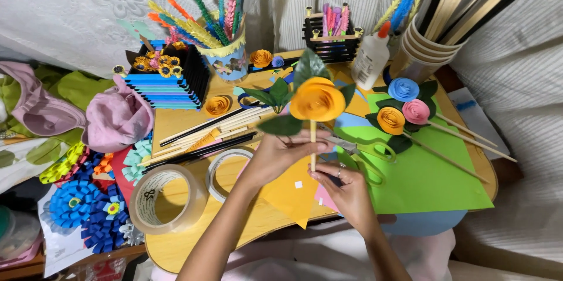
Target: Arranging handmade paper flowers on wooden sticks into a bouquet and using scissors to trim materials.
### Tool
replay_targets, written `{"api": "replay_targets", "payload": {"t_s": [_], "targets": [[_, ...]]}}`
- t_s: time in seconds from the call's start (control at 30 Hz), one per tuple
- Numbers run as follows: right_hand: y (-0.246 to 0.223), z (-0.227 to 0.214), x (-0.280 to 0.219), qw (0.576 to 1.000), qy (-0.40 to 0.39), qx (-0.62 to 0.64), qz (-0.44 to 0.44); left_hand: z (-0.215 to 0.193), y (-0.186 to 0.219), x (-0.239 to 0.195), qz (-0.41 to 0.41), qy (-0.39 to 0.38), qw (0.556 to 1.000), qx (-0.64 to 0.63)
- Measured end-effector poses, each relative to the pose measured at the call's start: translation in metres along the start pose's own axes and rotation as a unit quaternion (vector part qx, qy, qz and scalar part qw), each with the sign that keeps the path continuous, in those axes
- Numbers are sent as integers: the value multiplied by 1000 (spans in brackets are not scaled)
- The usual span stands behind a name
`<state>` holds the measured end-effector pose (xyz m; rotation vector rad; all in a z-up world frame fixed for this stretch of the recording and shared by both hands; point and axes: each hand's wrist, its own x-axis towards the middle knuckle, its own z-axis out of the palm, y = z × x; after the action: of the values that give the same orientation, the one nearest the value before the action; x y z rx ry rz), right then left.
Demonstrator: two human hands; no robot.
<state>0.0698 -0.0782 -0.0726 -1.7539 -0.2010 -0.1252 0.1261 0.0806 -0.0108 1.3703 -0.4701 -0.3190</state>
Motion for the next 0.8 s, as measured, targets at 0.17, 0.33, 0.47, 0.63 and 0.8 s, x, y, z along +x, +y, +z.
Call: {"api": "replay_targets", "payload": {"t_s": [0.17, 0.33, 0.47, 0.63, 0.8], "targets": [[-27, -10, -12, 977, 71, -94, -177, -1, 19, 0, -15, 90, 996, -8], [-28, -44, -16, 941, 130, -234, -206, -3, 13, 2, -14, 141, 988, -68], [-11, -64, -1, 926, 79, -300, -214, -7, -1, 8, 46, 119, 990, -54], [19, -73, 18, 904, -8, -387, -179, -5, -4, 7, 55, 117, 991, -28], [25, -78, 39, 958, 41, -218, -184, -10, 1, 8, 56, 139, 988, -46]]}}
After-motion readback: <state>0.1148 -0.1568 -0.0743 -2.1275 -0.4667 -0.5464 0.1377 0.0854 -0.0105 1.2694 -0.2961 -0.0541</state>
